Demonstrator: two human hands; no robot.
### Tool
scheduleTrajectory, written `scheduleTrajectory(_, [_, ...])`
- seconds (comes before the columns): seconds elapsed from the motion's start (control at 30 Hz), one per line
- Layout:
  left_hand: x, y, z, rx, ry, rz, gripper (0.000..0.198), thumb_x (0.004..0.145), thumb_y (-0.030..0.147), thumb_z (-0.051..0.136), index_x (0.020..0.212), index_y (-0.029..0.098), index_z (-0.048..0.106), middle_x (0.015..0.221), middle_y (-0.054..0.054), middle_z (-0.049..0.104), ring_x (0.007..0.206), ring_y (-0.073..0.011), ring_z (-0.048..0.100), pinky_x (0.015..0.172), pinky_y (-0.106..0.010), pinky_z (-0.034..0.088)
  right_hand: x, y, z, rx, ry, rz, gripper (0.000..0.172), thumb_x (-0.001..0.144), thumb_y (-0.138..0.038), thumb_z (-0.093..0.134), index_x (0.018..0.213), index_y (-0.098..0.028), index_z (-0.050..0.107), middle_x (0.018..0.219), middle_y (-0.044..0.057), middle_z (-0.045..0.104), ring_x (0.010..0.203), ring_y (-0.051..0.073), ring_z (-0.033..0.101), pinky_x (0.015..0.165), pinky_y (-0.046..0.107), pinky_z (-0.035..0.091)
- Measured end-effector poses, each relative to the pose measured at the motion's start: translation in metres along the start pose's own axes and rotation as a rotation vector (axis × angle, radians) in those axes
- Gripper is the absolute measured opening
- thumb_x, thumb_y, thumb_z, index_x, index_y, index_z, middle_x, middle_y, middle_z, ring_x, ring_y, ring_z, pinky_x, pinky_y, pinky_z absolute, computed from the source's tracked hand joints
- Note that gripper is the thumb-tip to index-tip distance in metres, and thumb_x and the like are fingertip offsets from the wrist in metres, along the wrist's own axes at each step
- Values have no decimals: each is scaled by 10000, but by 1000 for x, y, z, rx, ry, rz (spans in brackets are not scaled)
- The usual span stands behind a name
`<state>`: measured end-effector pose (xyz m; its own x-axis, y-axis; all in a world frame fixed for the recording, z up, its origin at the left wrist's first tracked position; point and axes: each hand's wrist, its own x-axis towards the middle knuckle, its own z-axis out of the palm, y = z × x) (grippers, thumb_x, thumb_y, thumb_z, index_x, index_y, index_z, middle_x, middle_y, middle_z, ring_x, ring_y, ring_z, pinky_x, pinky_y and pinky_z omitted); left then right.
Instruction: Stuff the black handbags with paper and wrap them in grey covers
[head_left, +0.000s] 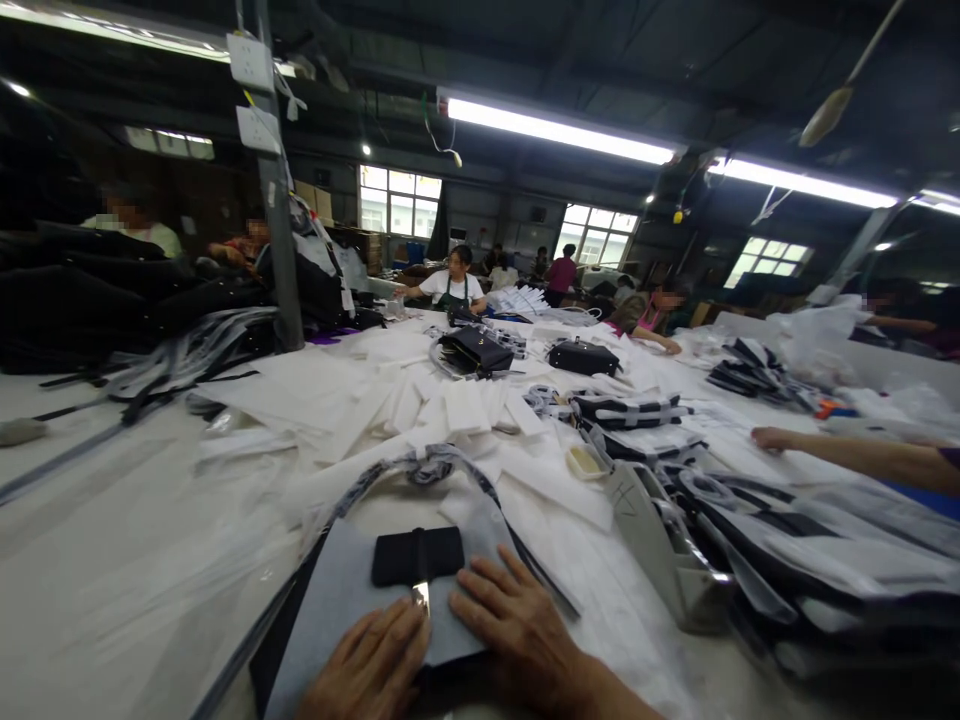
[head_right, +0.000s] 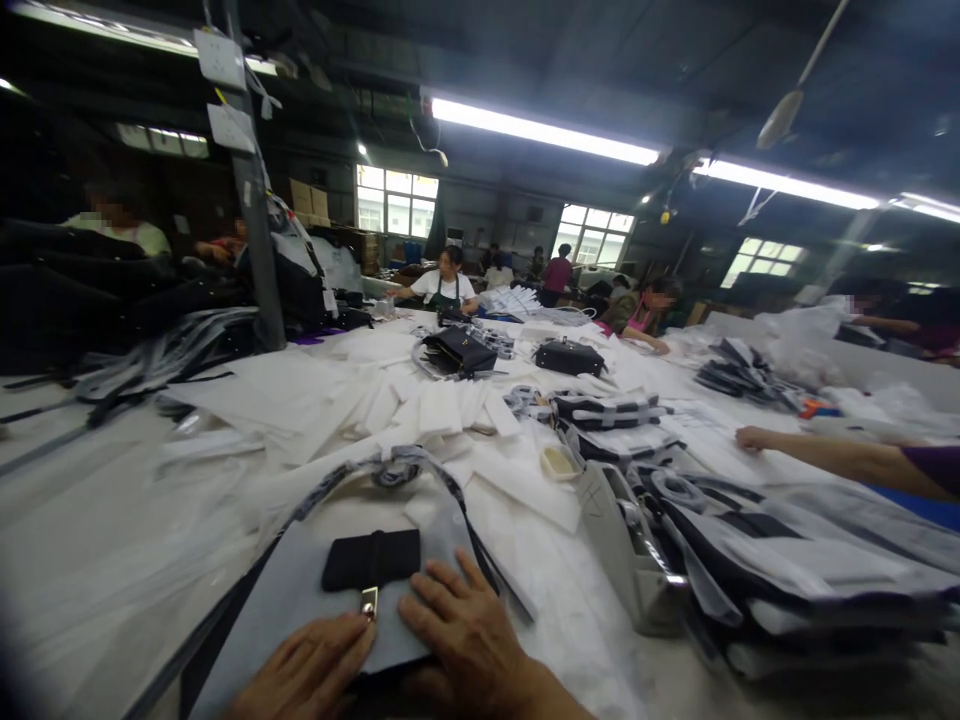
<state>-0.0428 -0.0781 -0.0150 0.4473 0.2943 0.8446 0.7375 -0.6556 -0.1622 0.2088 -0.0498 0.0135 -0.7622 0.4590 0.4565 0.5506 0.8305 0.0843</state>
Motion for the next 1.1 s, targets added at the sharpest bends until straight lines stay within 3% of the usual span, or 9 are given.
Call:
scheduleTrajectory(0.07, [4, -4, -7, 15, -67, 59, 363, 1048, 184, 326, 1132, 211, 678, 1038, -1, 728, 974, -109, 662, 992, -206, 444, 2, 4, -11, 154, -61, 49, 531, 926, -612, 571, 1296, -232, 608, 1267, 71, 692, 1199, 267, 622, 1129, 471, 405])
scheduleTrajectory(0.17, [4, -5, -13, 32, -181, 44, 361, 1063, 296, 340, 1206, 184, 652, 1056, -26, 726, 932, -124, 671, 915, -200, 489, 2, 33, -31, 285, -97, 284, 346, 1030, -457, 449, 1191, -245, 670, 1173, 55, 724, 1134, 187, 652, 1051, 330, 474])
scheduleTrajectory(0.3, [0, 5, -15, -37, -259, -76, 371, 1058, 286, 330, 1294, 180, 595, 1110, -45, 708, 967, -154, 660, 919, -242, 495, -2, 107, -44, -87, -244, 793, 323, 1006, -273, 481, 1291, -203, 616, 1319, 110, 643, 1253, 210, 568, 1075, 342, 428])
scheduleTrajectory(0.53, [5, 18, -20, -250, -452, -254, 443, 896, 139, 560, 1332, 193, 504, 1178, -59, 664, 1042, -228, 625, 941, -376, 508, -18, 171, -19, -227, -507, 942, 507, 787, -179, 730, 1271, -102, 600, 1138, 204, 697, 1039, 338, 676, 850, 413, 499])
scheduleTrajectory(0.63, [7, 18, -22, -297, -534, -328, 550, 824, 130, 679, 1329, 225, 484, 1201, -42, 656, 1049, -239, 619, 950, -400, 504, -23, 169, -21, -255, -522, 866, 203, 881, -152, 612, 1065, -147, 695, 1046, 163, 722, 971, 289, 701, 783, 342, 485])
scheduleTrajectory(0.77, [6, 20, -22, -318, -604, -377, 588, 810, 165, 743, 1328, 248, 478, 1236, -28, 642, 1079, -245, 603, 966, -402, 491, -14, 163, -46, -352, -454, 871, 290, 931, -88, 430, 1051, -147, 687, 972, 150, 729, 852, 277, 717, 677, 335, 478])
scheduleTrajectory(0.83, [5, 22, -20, -305, -614, -370, 578, 817, 176, 751, 1325, 239, 482, 1238, -28, 640, 1084, -240, 601, 984, -398, 478, 3, 149, -62, -427, -277, 844, 328, 958, -127, 398, 1170, -138, 648, 1032, 165, 725, 877, 295, 715, 672, 352, 493])
scheduleTrajectory(0.97, [2, 31, -13, -211, -540, -350, 462, 886, 191, 690, 1308, 200, 503, 1179, -35, 667, 1088, -221, 610, 1052, -406, 420, 48, 77, -73, -300, 151, 286, 284, 945, -157, 477, 1189, -150, 623, 1115, 129, 722, 1001, 240, 692, 866, 342, 518])
scheduleTrajectory(1.1, [-4, 41, -4, -77, -365, -327, 293, 978, 198, 549, 1269, 171, 544, 1154, -60, 679, 1050, -214, 628, 1002, -407, 428, 66, -4, -41, -120, 78, -24, 290, 909, -46, 426, 1100, -152, 616, 1055, 109, 729, 962, 218, 684, 833, 331, 524])
